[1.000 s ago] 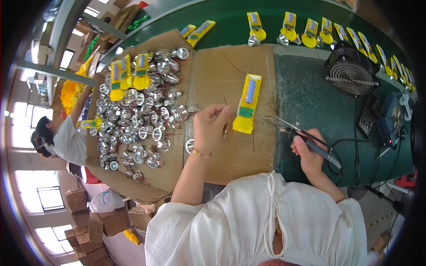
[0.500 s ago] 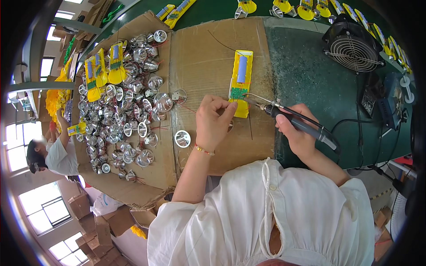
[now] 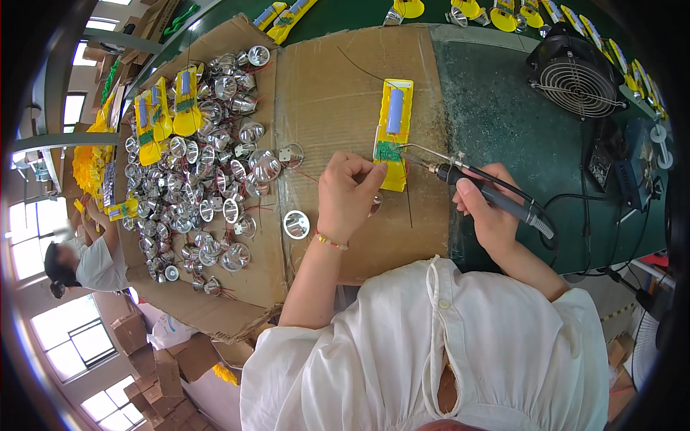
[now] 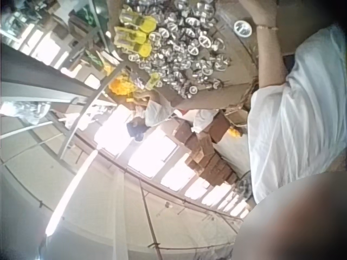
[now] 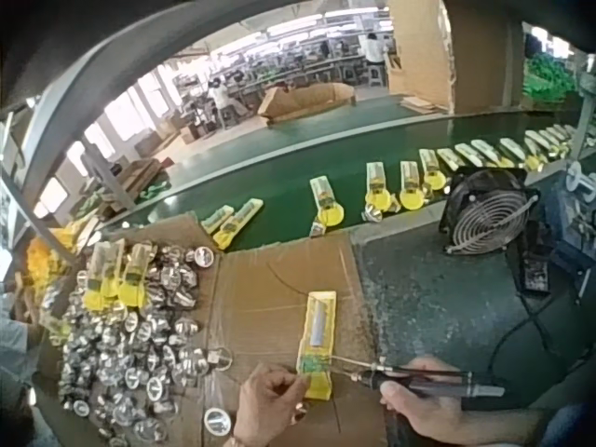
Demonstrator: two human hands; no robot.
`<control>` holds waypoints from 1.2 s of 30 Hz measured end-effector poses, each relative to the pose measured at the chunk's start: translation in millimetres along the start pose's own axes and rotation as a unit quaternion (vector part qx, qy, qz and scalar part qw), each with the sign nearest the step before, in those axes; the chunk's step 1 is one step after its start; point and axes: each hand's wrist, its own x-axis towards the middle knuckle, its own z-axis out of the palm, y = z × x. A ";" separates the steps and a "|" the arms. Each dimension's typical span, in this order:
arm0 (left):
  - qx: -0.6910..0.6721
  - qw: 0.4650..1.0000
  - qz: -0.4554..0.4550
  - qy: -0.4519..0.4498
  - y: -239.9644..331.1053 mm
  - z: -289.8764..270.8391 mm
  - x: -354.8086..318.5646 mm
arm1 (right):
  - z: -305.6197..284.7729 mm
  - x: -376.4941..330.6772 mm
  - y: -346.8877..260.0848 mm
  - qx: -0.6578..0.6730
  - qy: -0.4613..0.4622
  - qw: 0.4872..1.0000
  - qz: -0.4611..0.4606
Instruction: Soldering electrical wires onto circuit boards for lighting components on a factory assembly line.
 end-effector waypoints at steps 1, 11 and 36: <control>0.001 1.000 -0.002 -0.002 1.7 -1.5 -0.4 | 0.3 0.1 -0.3 0.001 -0.001 1.000 -0.001; 0.008 0.999 0.007 -0.034 1.3 -6.1 6.2 | 6.3 6.7 6.1 0.009 -0.005 1.000 -0.012; -0.097 0.991 -0.076 -0.045 5.2 -19.0 15.3 | -29.5 0.8 2.2 0.053 0.052 0.997 0.029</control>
